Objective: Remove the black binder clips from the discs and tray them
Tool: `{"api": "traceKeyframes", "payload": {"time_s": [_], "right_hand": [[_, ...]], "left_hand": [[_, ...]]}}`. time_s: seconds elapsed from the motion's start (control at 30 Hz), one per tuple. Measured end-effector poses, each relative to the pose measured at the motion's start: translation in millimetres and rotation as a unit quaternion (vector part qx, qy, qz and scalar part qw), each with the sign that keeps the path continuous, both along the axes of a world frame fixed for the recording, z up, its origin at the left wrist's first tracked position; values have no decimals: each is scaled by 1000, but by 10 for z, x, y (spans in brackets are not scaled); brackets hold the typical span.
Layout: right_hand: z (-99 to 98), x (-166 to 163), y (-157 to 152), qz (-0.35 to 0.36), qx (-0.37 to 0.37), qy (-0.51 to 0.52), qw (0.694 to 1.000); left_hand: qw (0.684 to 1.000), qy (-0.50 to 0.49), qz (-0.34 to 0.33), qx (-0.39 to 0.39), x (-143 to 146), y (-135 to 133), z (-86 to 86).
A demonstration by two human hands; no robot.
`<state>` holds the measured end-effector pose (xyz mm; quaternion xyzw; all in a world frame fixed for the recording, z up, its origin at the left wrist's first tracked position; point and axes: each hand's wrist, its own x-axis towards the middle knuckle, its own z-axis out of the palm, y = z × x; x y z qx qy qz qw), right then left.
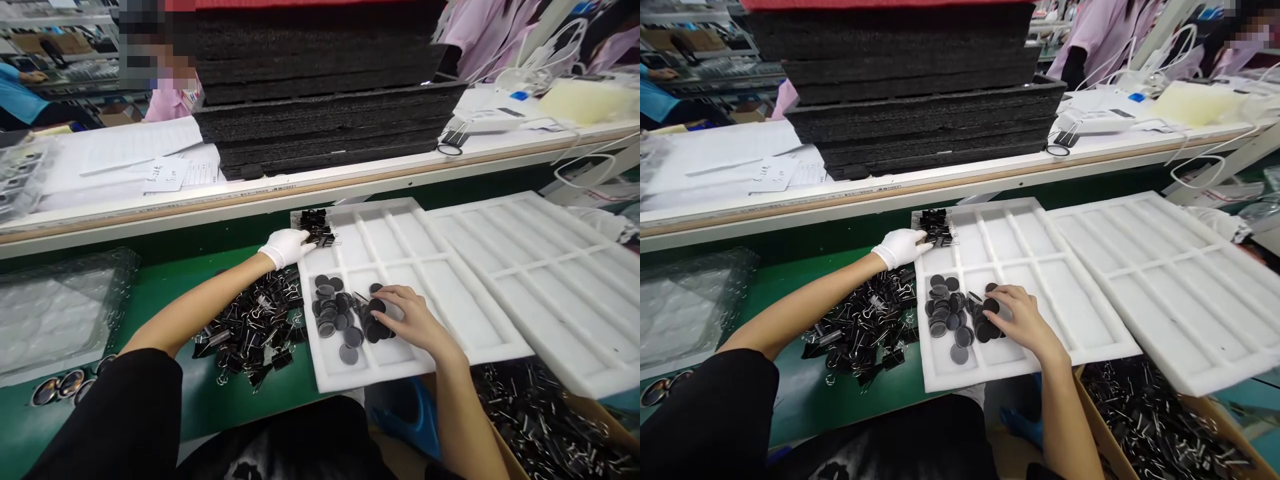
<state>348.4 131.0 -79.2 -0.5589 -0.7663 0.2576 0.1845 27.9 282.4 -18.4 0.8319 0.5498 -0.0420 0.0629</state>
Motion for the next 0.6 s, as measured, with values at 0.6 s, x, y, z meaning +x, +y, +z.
{"api": "traceKeyframes", "payload": {"time_s": [0.6], "right_hand": [[-344, 147, 399, 85, 74, -62, 992]], "left_hand": [[981, -99, 127, 112, -1417, -1694, 842]]}}
